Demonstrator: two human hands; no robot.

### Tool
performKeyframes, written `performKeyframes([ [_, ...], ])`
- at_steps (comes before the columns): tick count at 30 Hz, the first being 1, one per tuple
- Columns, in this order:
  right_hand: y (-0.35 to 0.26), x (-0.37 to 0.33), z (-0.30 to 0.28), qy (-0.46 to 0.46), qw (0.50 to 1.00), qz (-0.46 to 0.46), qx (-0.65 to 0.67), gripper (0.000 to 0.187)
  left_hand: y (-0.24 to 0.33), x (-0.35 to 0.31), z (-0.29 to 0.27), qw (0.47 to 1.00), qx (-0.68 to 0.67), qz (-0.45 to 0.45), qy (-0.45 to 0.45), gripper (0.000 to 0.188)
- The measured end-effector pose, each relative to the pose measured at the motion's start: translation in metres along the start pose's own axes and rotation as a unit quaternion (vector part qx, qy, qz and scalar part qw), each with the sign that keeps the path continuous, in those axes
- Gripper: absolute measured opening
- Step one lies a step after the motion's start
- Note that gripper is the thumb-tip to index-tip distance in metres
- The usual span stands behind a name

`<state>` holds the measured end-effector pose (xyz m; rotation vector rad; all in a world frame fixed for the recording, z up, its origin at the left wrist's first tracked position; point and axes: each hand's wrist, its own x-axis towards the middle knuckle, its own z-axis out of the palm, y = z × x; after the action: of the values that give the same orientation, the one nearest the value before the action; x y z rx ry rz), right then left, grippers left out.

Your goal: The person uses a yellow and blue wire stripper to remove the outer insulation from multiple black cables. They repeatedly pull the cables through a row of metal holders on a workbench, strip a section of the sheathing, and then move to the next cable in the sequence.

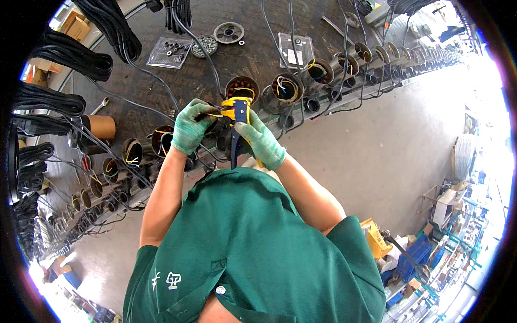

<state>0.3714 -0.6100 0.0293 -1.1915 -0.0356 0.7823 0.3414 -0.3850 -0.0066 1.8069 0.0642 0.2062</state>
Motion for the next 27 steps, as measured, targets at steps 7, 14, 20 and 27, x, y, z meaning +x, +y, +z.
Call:
performKeyframes([
  [7,-0.008,-0.025,-0.024,0.019,0.997,0.041,0.064,0.059,0.011,0.001,-0.002,1.000,0.008,-0.002,-0.001,0.018],
  [14,-0.007,-0.043,-0.059,0.093,0.995,0.001,0.035,0.054,0.022,0.013,0.000,0.989,0.069,0.099,0.081,0.038],
  [20,-0.004,-0.052,-0.090,0.076,0.996,0.012,0.041,0.058,0.069,0.048,0.035,0.951,0.281,0.074,-0.102,0.021],
  [27,0.018,-0.051,-0.129,0.040,0.999,-0.021,-0.012,0.067,0.081,0.108,0.064,0.720,0.557,-0.021,-0.413,0.043],
])
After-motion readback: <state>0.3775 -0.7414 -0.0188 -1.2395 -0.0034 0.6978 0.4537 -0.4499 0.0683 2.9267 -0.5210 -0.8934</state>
